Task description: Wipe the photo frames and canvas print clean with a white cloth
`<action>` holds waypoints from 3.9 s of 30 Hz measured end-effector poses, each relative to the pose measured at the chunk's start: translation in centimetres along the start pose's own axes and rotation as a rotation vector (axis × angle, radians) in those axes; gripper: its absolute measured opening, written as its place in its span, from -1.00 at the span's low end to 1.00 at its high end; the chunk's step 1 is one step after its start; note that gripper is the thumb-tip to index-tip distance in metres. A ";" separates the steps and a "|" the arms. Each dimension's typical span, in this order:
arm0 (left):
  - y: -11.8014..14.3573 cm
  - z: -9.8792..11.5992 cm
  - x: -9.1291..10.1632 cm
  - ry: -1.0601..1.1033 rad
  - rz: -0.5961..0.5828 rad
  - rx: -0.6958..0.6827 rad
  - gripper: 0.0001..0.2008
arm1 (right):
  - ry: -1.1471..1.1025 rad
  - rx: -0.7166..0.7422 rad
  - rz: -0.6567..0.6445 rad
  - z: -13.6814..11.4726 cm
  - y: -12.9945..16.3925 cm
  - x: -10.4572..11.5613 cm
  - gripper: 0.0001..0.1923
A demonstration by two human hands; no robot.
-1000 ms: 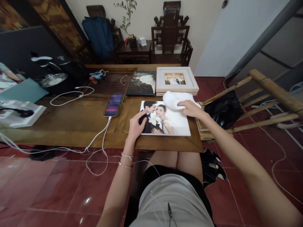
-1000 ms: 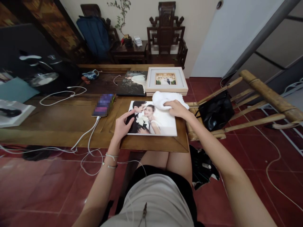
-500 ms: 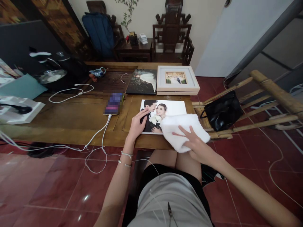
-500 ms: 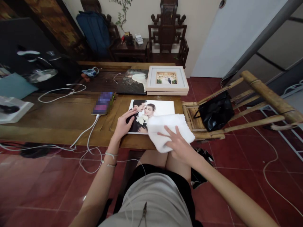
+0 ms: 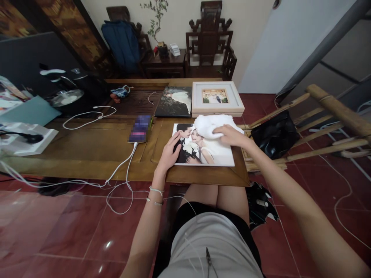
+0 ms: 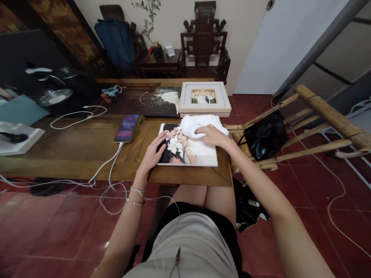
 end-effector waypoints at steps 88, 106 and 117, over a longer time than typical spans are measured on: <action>0.0 -0.1 -0.8 -0.070 -0.093 -0.006 -0.53 | 0.059 0.089 -0.154 -10.1 12.2 -7.2 -0.43; 0.1 -0.3 -0.7 -0.050 -0.086 -0.003 -0.54 | 0.082 -0.051 0.072 0.0 0.2 -1.9 -0.39; -0.1 -0.6 -0.7 -0.044 -0.068 0.016 -0.57 | 0.057 0.096 -0.191 -11.2 11.8 -8.0 -0.45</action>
Point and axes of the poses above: each hand's wrist, its own y-axis away from the middle knuckle, its own x-axis out of the back of the hand, z = x × y, the point moved 9 cm from there along -y, towards the middle knuckle, and after that the axes turned 4 degrees about -y, right-handed, at the moved point
